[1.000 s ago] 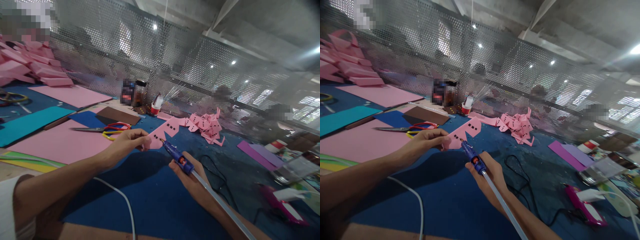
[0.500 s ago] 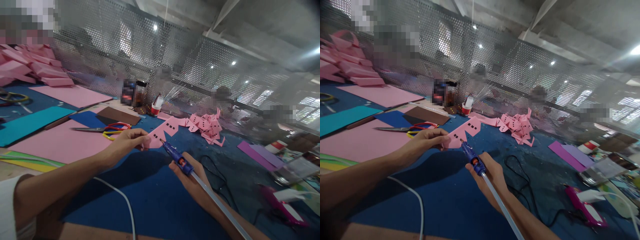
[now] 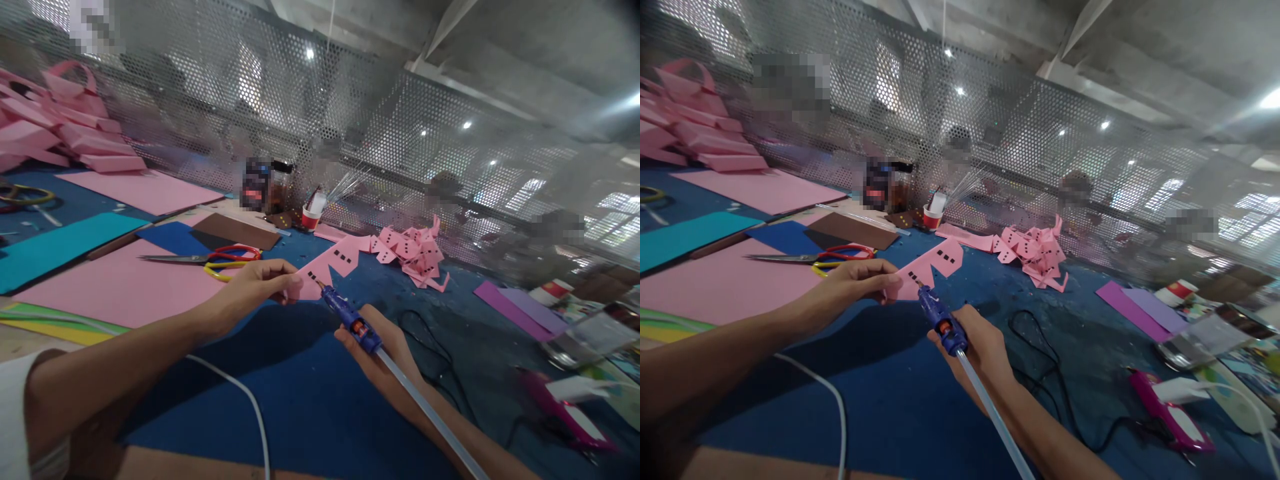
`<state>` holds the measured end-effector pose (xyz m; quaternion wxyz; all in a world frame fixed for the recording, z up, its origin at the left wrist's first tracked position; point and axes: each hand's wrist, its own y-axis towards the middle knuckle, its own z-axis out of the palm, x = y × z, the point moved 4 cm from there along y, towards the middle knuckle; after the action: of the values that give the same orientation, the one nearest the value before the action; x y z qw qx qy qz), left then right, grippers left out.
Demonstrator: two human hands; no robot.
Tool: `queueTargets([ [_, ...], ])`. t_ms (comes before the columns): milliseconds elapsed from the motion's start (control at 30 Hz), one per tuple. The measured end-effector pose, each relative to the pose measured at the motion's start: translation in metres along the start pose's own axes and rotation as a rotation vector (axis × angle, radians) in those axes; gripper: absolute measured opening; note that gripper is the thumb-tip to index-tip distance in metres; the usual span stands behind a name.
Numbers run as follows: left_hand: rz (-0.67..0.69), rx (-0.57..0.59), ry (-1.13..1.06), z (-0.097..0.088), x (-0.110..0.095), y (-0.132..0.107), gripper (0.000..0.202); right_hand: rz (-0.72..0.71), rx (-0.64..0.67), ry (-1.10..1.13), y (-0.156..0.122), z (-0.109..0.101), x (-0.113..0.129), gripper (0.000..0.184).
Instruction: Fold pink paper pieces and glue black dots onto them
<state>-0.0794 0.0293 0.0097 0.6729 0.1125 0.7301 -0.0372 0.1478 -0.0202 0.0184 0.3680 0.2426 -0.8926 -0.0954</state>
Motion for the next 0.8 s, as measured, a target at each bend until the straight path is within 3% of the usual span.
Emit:
queueTargets([
  [700, 0.016, 0.017, -0.046, -0.002, 0.002, 0.000, 0.020, -0.255, -0.106, -0.215, 0.001, 0.004, -0.023, 0.006],
  [800, 0.010, 0.018, -0.053, -0.002, 0.003, 0.001, 0.020, -0.279, -0.061, -0.278, 0.000, 0.001, -0.021, 0.017],
])
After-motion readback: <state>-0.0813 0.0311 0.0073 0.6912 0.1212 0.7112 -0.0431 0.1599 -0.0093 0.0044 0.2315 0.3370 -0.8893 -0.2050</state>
